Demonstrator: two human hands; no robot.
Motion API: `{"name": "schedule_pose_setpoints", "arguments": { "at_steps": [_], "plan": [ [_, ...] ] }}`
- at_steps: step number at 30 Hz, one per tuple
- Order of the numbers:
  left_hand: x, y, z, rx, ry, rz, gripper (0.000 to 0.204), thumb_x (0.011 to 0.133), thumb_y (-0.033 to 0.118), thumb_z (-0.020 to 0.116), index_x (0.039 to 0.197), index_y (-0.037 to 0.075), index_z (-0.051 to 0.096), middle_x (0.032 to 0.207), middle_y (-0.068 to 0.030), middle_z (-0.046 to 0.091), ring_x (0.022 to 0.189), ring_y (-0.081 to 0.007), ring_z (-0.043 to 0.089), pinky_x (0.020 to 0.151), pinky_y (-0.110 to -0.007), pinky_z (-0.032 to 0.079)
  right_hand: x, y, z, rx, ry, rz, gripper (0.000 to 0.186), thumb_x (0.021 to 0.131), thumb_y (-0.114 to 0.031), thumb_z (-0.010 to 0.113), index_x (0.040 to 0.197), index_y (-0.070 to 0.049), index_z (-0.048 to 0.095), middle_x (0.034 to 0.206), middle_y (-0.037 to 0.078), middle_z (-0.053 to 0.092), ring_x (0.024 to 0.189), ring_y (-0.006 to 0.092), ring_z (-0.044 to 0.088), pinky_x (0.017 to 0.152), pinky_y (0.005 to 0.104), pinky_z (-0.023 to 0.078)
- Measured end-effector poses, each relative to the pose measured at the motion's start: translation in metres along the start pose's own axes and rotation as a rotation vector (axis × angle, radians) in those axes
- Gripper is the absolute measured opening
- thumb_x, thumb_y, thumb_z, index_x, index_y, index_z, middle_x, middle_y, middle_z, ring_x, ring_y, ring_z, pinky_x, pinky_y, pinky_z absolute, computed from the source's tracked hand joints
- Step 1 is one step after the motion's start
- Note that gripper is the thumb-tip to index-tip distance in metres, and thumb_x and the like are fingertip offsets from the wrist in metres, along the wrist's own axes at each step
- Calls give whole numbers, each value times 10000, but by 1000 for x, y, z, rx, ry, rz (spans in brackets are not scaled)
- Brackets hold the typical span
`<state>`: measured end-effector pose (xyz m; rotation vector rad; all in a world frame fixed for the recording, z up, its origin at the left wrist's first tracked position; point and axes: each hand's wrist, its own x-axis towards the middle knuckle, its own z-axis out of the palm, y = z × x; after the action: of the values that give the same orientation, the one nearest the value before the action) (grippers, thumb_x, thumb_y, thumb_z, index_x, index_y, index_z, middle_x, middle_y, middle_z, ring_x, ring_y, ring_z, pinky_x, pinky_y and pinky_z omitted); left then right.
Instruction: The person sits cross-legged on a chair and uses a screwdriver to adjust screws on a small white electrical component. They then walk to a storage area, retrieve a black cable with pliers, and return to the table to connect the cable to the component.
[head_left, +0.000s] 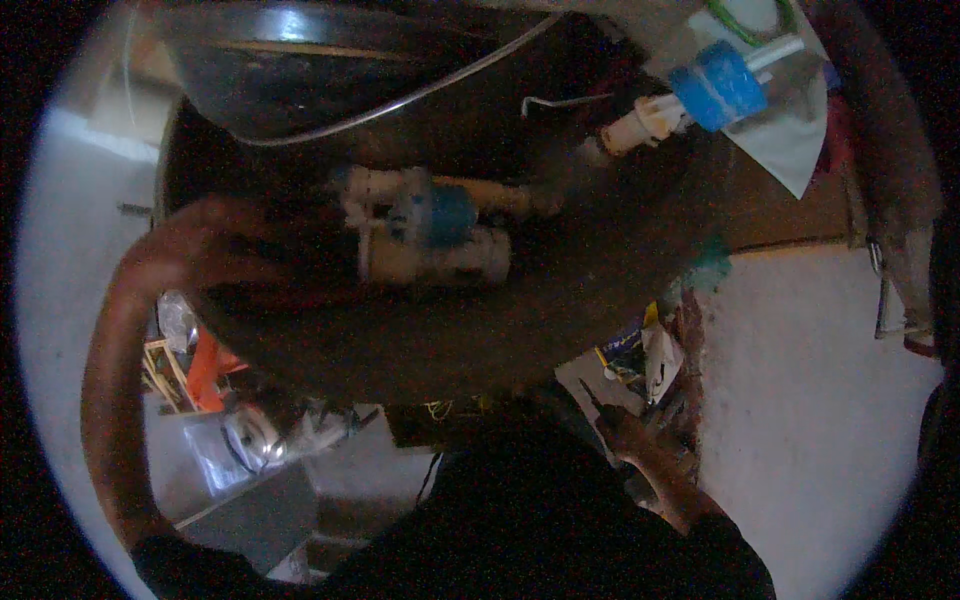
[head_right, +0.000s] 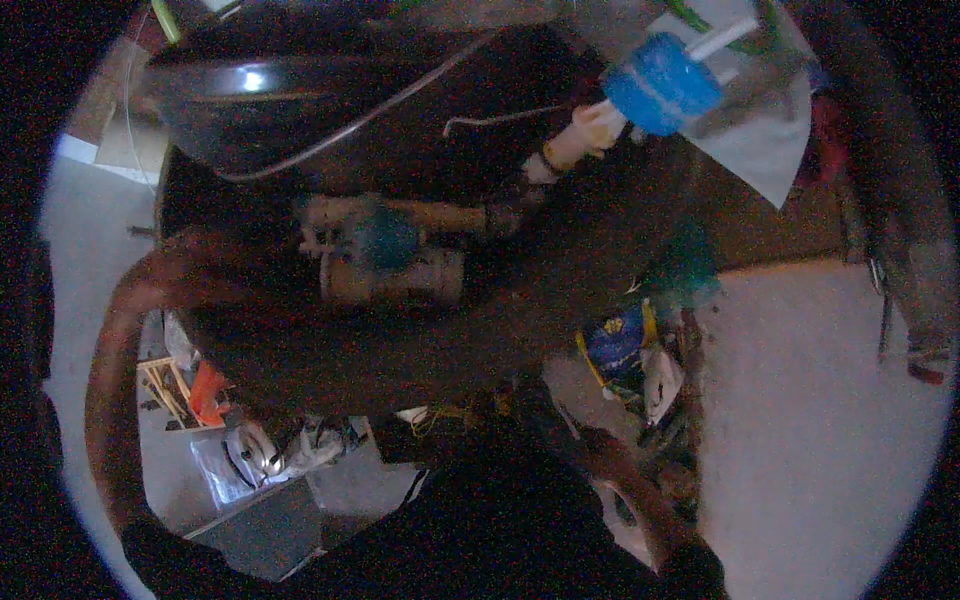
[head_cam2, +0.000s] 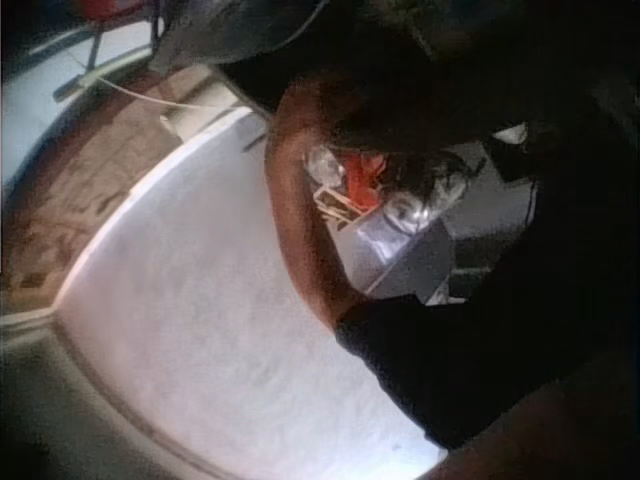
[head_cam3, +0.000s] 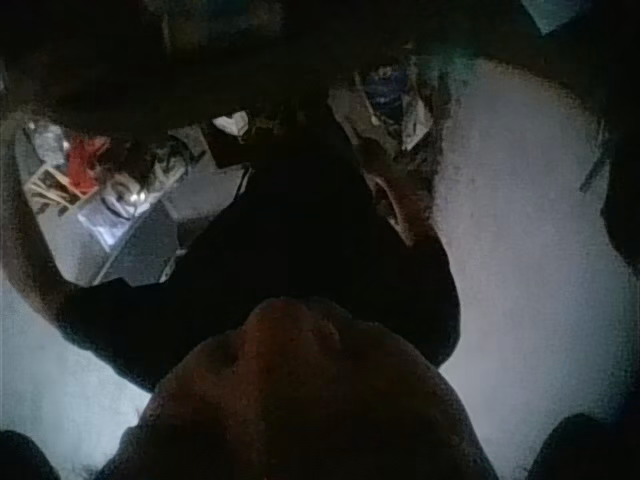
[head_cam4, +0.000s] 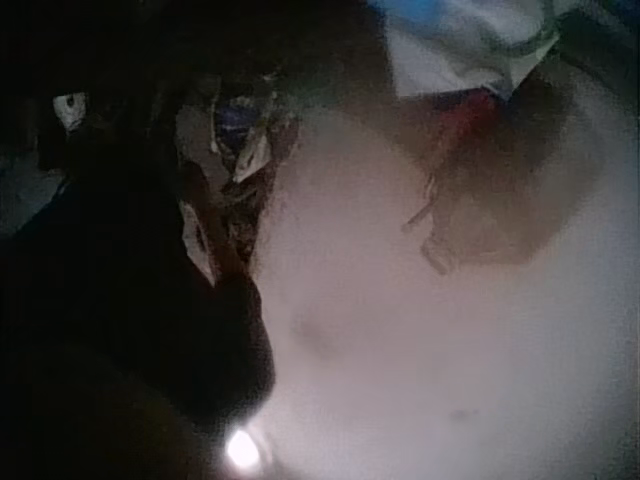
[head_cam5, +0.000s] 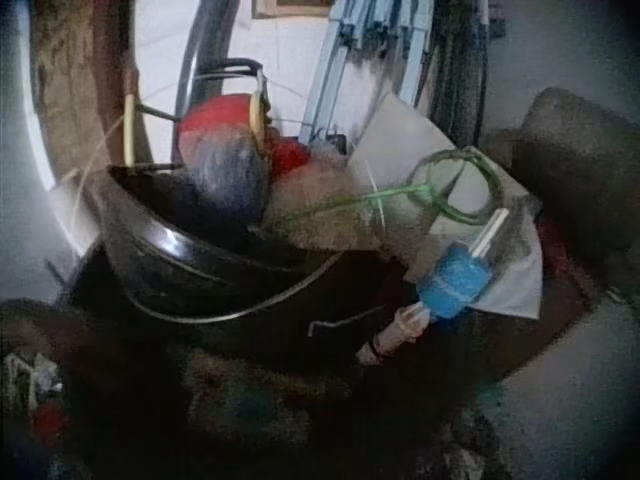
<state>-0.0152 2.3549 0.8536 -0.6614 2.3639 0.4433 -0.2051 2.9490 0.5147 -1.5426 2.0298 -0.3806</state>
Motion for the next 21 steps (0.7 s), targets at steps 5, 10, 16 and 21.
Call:
{"name": "schedule_pose_setpoints", "arguments": {
  "at_steps": [5, 10, 16, 21],
  "plan": [
    [-40, 17, -15, -11, 241, 217, 348, 761, 258, 858, 959, 2, 730, 1156, -168, 675, 1085, -352, 627, 942, -414, 501, -6, 12, 28, 390, -139, 342, 340, 1027, -258, 532, 1222, 8, 613, 1030, 194, 657, 871, 310, 647, 770, 438, 539],
    [-73, 2, -9, -225, 468, 207, 353, 768, 240, 880, 881, -25, 676, 1005, -99, 664, 952, -206, 610, 812, -353, 470, 37, 6, -9, 316, -408, 397, 473, 1022, -345, 541, 1328, 16, 558, 1164, 252, 648, 1016, 379, 660, 855, 481, 540],
    [-102, -29, -2, -701, 719, 358, 269, 824, 213, 839, 838, -18, 702, 890, -8, 639, 867, -92, 570, 778, -268, 464, 34, -48, -50, 585, -73, 327, 563, 969, -358, 632, 1399, -23, 493, 1322, 229, 564, 1206, 375, 568, 999, 513, 460],
    [-89, -69, 27, -1244, 1211, 311, 269, 925, 283, 755, 919, 15, 735, 832, -31, 713, 719, -112, 652, 689, -280, 542, 62, -108, -107, 590, -102, 115, 682, 931, -266, 687, 1497, -47, 377, 1447, 208, 475, 1319, 346, 488, 1077, 474, 401]
  ]
}}
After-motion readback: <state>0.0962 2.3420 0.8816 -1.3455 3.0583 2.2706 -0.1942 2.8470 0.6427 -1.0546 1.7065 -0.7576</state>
